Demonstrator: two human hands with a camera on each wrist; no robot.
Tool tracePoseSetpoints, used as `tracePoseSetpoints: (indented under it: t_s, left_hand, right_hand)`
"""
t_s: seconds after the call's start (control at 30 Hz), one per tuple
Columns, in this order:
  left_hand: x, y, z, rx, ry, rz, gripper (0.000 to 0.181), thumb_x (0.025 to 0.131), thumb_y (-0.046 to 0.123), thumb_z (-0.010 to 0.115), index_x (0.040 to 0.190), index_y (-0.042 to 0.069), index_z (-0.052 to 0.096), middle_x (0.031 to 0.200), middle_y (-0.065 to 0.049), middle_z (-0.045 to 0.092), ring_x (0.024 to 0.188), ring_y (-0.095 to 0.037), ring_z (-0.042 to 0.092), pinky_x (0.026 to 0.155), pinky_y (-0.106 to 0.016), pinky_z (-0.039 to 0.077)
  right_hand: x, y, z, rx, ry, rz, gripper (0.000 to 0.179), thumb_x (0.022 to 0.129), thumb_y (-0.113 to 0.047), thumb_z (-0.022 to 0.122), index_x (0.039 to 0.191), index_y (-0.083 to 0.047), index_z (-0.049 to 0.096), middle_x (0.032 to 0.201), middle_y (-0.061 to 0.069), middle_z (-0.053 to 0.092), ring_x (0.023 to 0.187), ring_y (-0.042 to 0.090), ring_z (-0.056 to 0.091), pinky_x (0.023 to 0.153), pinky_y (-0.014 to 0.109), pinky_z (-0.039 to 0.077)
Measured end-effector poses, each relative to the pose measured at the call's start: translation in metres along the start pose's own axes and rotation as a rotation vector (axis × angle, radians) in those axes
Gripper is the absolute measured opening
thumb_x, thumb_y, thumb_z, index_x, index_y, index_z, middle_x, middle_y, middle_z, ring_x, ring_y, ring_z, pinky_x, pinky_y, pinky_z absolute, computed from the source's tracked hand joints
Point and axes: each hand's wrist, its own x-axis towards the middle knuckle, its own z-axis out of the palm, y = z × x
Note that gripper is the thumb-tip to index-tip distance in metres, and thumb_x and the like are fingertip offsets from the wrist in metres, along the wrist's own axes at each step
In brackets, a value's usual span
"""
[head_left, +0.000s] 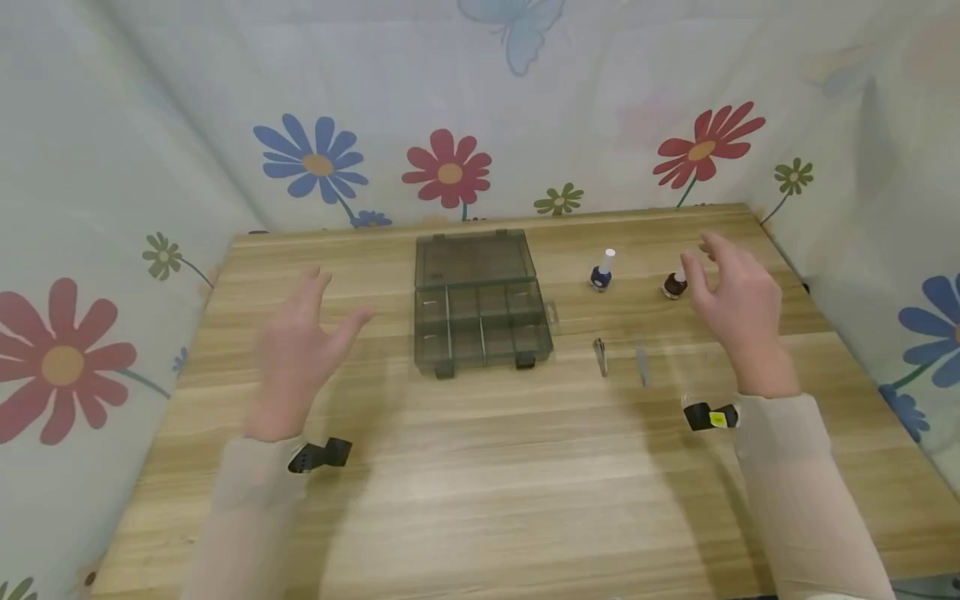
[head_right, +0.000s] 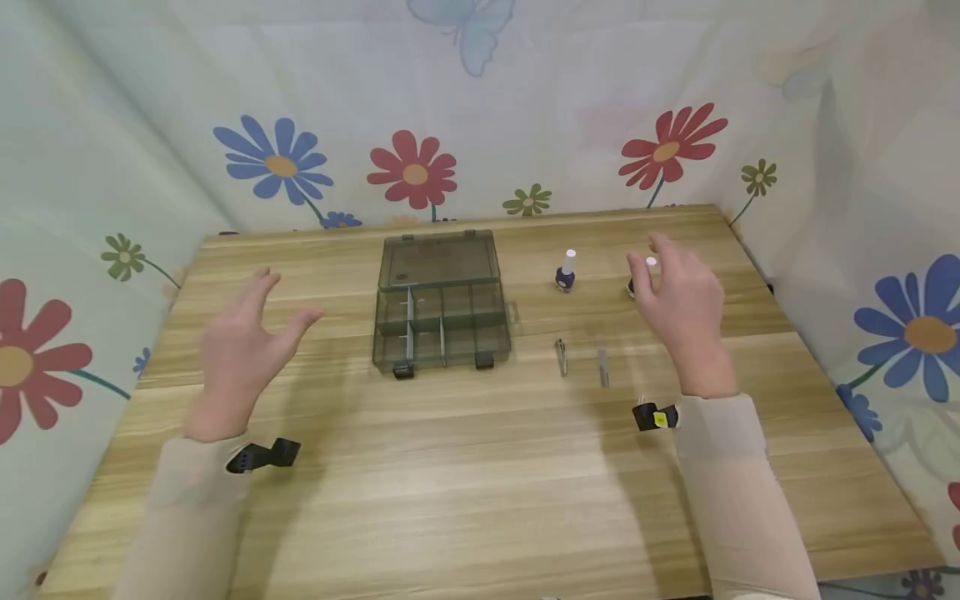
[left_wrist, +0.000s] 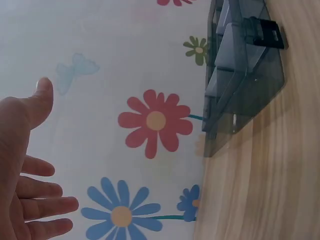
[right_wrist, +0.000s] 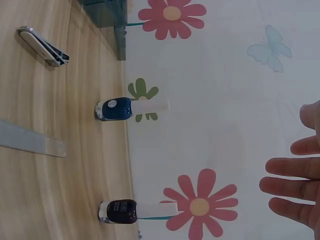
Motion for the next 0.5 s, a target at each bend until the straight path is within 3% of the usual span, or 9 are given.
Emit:
tracePoseSetpoints:
  t_s: [0.03,0.07,0.13,0.23,0.33,0.43,0.5]
  left_hand:
    - [-0.003,0.000,0.004,-0.031,-0.013,-0.022,0.073,0.076,0.057,0.066,0.118,-0.002,0.059,0.115,-0.021,0.061,0.060,-0.038,0.060,0.031,-0.034,0.027]
    - [-0.005,0.000,0.008,-0.060,-0.035,-0.045,0.070,0.075,0.052,0.070,0.119,-0.002,0.059,0.110,-0.021,0.063,0.054,-0.036,0.057,0.031,-0.033,0.028]
    - [-0.009,0.001,0.016,-0.125,-0.101,-0.108,0.067,0.074,0.043,0.075,0.121,0.000,0.057,0.106,-0.019,0.066,0.057,-0.033,0.060,0.034,-0.034,0.036]
    - [-0.015,0.000,0.025,-0.243,-0.270,-0.259,0.069,0.079,0.045,0.071,0.130,0.003,0.051,0.107,-0.017,0.066,0.079,-0.031,0.066,0.052,-0.040,0.052]
    - [-0.020,-0.003,0.035,-0.395,-0.429,-0.408,0.076,0.081,0.052,0.065,0.137,0.006,0.042,0.116,-0.017,0.062,0.097,-0.032,0.063,0.072,-0.046,0.055]
    - [-0.024,-0.007,0.046,-0.568,-0.509,-0.496,0.078,0.081,0.050,0.066,0.141,0.008,0.037,0.126,-0.020,0.054,0.105,-0.034,0.058,0.082,-0.048,0.052]
    - [-0.028,-0.008,0.052,-0.654,-0.538,-0.523,0.076,0.082,0.046,0.067,0.141,0.009,0.036,0.130,-0.020,0.050,0.108,-0.035,0.056,0.085,-0.048,0.051]
  right_hand:
    - [-0.003,0.000,0.000,0.001,-0.006,0.004,0.034,0.092,-0.022,0.058,0.114,0.003,0.059,0.101,0.020,0.066,0.083,0.039,0.061,0.054,0.051,0.048]
    - [-0.005,0.001,0.001,0.003,-0.012,0.008,0.033,0.092,-0.022,0.058,0.113,0.003,0.060,0.100,0.020,0.066,0.083,0.039,0.061,0.054,0.051,0.048]
    - [-0.010,0.001,0.001,0.000,-0.023,0.025,0.031,0.093,-0.021,0.057,0.112,0.003,0.060,0.097,0.020,0.066,0.081,0.038,0.061,0.051,0.051,0.047]
    - [-0.017,0.003,0.000,0.000,-0.038,0.057,0.029,0.094,-0.021,0.055,0.108,0.002,0.062,0.091,0.020,0.067,0.074,0.037,0.062,0.050,0.049,0.046]
    - [-0.023,0.006,-0.002,0.001,-0.079,0.103,0.026,0.094,-0.020,0.055,0.104,0.002,0.064,0.084,0.020,0.066,0.067,0.035,0.061,0.049,0.048,0.045]
    - [-0.029,0.010,-0.007,0.013,-0.173,0.162,0.026,0.094,-0.020,0.054,0.103,0.002,0.064,0.081,0.019,0.065,0.064,0.033,0.058,0.049,0.045,0.042]
    - [-0.033,0.013,-0.010,0.024,-0.265,0.208,0.027,0.095,-0.021,0.053,0.103,0.002,0.064,0.081,0.019,0.064,0.063,0.031,0.056,0.049,0.041,0.040]
